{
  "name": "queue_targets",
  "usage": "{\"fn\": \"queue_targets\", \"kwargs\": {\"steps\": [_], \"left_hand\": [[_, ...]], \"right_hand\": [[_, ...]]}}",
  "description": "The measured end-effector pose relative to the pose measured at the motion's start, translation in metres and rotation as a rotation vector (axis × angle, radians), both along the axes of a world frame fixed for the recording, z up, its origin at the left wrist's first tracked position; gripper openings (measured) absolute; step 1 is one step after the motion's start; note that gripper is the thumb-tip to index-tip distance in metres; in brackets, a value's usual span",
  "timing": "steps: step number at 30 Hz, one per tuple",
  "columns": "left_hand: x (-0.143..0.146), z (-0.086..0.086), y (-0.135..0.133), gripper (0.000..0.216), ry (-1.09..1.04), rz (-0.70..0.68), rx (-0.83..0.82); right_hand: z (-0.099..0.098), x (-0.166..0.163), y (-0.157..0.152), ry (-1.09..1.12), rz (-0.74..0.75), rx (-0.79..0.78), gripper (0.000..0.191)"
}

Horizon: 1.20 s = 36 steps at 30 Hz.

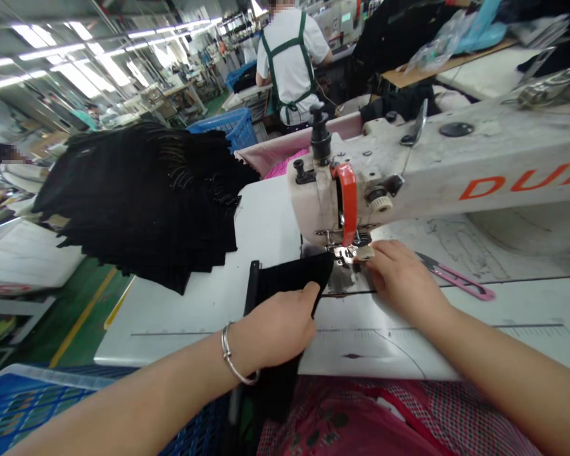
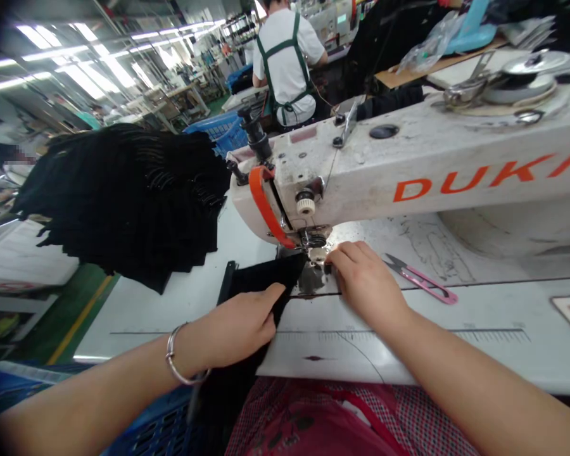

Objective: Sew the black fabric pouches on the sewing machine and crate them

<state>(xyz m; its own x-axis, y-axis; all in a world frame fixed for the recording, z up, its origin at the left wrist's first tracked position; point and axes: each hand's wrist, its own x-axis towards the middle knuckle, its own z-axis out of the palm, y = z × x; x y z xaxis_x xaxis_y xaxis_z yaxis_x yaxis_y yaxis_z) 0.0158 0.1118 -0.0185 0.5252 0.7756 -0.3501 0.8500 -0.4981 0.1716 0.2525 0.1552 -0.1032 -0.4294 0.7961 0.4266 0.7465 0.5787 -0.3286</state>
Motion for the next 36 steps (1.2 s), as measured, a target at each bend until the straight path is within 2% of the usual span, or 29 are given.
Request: {"fn": "queue_targets", "kwargs": {"steps": [2, 4, 5, 6, 8, 10, 11, 14, 16, 20, 24, 26, 30, 32, 36], "left_hand": [[0.003, 0.004, -0.005, 0.030, -0.150, 0.112, -0.167], [0.002, 0.007, -0.002, 0.029, -0.272, 0.135, -0.312], [0.001, 0.007, 0.001, 0.030, -0.305, 0.127, -0.319], [0.001, 0.005, 0.005, 0.034, -0.320, 0.115, -0.264], [0.003, -0.006, 0.012, 0.032, -0.321, 0.078, 0.003], [0.006, -0.024, 0.018, 0.028, -0.326, -0.008, 0.264], [0.007, -0.035, 0.021, 0.032, -0.331, -0.063, 0.335], [0.005, -0.059, 0.029, 0.037, -0.371, -0.154, 0.412], [0.001, -0.066, 0.033, 0.035, -0.412, -0.157, 0.404], [-0.004, -0.063, 0.041, 0.034, -0.434, -0.177, 0.371], [-0.001, -0.061, 0.045, 0.050, -0.295, -0.224, 0.398], [0.001, -0.060, 0.046, 0.045, -0.242, -0.244, 0.407], [-0.003, -0.054, 0.051, 0.031, -0.288, -0.289, 0.381], [-0.006, -0.049, 0.055, 0.029, -0.299, -0.287, 0.357], [-0.010, -0.035, 0.066, 0.030, -0.257, -0.281, 0.282]], "right_hand": [[0.000, 0.000, 0.003, 0.004, -0.024, 0.020, 0.019], [0.000, 0.000, 0.003, 0.000, -0.042, 0.042, 0.014], [0.000, -0.001, 0.002, 0.006, -0.034, 0.051, 0.013], [0.000, -0.001, 0.001, 0.018, 0.000, 0.057, 0.014], [0.000, -0.002, -0.004, 0.040, 0.139, 0.052, 0.018], [-0.002, -0.003, -0.009, 0.048, 0.287, 0.034, 0.027], [-0.003, -0.003, -0.012, 0.047, 0.335, 0.029, 0.031], [-0.005, -0.004, -0.015, 0.047, 0.390, 0.021, 0.031], [-0.004, -0.004, -0.015, 0.051, 0.363, 0.004, 0.023], [0.000, -0.004, -0.014, 0.049, 0.269, -0.040, 0.016], [0.004, -0.004, -0.016, 0.069, 0.399, 0.028, 0.027], [0.006, -0.004, -0.017, 0.073, 0.415, 0.024, 0.025], [0.007, -0.004, -0.017, 0.059, 0.252, -0.067, 0.022], [0.006, -0.005, -0.016, 0.049, 0.240, -0.072, 0.029], [0.003, -0.009, -0.015, -0.063, 0.331, -0.059, 0.044]]}}
